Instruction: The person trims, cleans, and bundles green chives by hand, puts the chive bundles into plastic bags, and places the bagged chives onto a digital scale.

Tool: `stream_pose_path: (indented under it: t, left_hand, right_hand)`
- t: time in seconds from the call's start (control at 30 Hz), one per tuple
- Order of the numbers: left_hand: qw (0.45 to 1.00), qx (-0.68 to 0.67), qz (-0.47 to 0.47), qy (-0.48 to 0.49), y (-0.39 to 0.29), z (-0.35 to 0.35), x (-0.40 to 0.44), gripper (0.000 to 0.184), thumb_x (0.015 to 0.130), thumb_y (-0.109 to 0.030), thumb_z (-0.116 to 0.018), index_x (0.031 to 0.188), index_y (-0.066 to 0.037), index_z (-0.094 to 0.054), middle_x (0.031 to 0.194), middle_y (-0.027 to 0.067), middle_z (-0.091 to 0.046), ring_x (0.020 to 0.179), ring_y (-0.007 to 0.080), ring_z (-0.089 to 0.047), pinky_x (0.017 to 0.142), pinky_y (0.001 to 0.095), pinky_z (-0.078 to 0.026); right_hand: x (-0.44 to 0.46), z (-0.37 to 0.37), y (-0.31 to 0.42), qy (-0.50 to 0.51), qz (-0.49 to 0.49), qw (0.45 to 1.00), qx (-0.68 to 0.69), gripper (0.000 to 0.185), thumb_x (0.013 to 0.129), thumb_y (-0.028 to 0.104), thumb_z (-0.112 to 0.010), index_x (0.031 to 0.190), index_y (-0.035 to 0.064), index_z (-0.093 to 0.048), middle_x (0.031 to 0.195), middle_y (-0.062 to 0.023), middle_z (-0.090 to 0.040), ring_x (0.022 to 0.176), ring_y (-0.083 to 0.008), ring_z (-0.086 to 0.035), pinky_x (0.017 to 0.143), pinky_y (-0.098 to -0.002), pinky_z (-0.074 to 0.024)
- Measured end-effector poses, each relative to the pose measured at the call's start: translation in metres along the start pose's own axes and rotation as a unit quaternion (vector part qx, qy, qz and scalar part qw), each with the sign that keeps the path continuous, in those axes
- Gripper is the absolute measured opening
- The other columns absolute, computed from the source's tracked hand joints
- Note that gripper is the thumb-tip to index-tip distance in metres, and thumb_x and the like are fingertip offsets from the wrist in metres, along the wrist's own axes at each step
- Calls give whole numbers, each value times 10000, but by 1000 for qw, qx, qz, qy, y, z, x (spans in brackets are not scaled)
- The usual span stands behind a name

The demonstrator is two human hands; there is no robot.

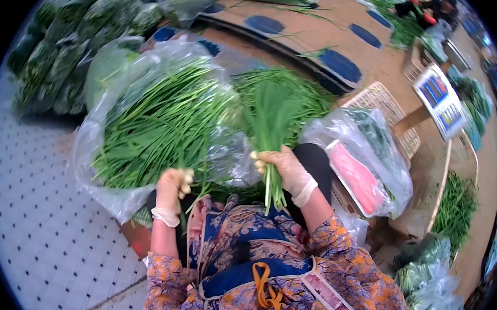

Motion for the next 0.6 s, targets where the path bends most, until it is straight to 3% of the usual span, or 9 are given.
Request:
stream_pose_path:
  t: [0.03, 0.07, 0.2, 0.27, 0.3, 0.33, 0.37, 0.47, 0.6]
  left_hand:
    - [972, 220, 76, 29, 27, 3, 15, 183, 823, -207, -593, 807, -25, -595, 905, 124, -626, 591, 138, -558, 520, 240, -452]
    - [800, 581, -126, 75, 31, -3, 14, 307, 790, -285, -629, 892, 3, -602, 1034, 171, -587, 861, 258, -581, 760, 350, -474]
    - [815, 441, -349, 140, 3, -108, 11, 521, 794, -328, -617, 1165, 18, -495, 1211, 228, -477, 1173, 364, -421, 979, 396, -350]
    - [828, 375, -311, 279, -3, -171, 19, 701, 782, -160, -630, 1368, -23, -270, 1367, 181, -348, 1256, 270, -355, 1039, 345, -275]
    - [844, 315, -347, 262, 27, -198, 43, 873, 780, -154, -646, 1413, -18, -61, 1415, 192, -262, 1280, 266, -316, 1059, 340, -240]
    - [920, 218, -167, 279, -10, -233, 24, 979, 769, -186, -676, 1403, -7, 48, 1412, 238, -231, 1283, 306, -300, 1052, 350, -246]
    - [882, 308, -229, 274, -5, -255, 45, 1078, 732, -268, -714, 1379, 39, 91, 1418, 281, -164, 1303, 315, -256, 1044, 345, -259]
    - [946, 141, -103, 273, 8, -306, 74, 897, 744, -197, -701, 1403, -12, -122, 1108, 175, -568, 1001, 219, -553, 836, 296, -440]
    - [945, -45, -49, 319, 35, -333, 108, 791, 759, -205, -686, 1378, -19, -230, 867, 86, -633, 790, 156, -590, 750, 298, -458]
  right_hand:
    - [-8, -2, 8, 23, 19, 999, -28, 299, 815, 57, -599, 1094, -6, -514, 819, -68, -606, 601, -94, -559, 519, -218, -488]
    - [-17, -3, 18, 44, 38, 997, -57, 315, 814, 62, -608, 1106, -4, -510, 812, -58, -601, 575, -88, -536, 507, -213, -465]
    - [-66, -1, 55, 98, 103, 933, -332, 502, 806, 86, -632, 1240, 6, -394, 820, -72, -589, 648, -141, -573, 587, -281, -463]
    - [-82, 8, 57, 92, 268, 845, -453, 509, 788, 62, -622, 1246, 23, -403, 867, -141, -603, 776, -255, -617, 675, -346, -468]
    - [-89, 11, 60, 96, 337, 814, -464, 533, 756, 50, -626, 1246, 54, -414, 911, -194, -584, 892, -331, -588, 739, -375, -460]
    - [-96, 20, 60, 96, 334, 789, -507, 528, 748, 54, -621, 1238, 71, -425, 923, -176, -585, 871, -337, -583, 736, -378, -465]
    - [-108, 21, 68, 80, 346, 764, -538, 524, 744, 58, -620, 1232, 74, -430, 907, -160, -588, 848, -326, -590, 727, -369, -470]
    - [-122, 37, 81, 42, 366, 691, -622, 531, 715, 66, -625, 1215, 86, -449, 829, -111, -593, 780, -285, -607, 683, -337, -486]
    - [-100, 89, 81, -34, 428, 599, -676, 599, 677, 54, -641, 1240, 88, -436, 800, -96, -601, 758, -257, -619, 660, -328, -502]
Point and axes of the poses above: each hand's wrist, its own x-axis towards the middle knuckle, its own z-axis out of the back of the hand, y = z × x, the point moved 1 cm from there along x, towards the middle knuckle
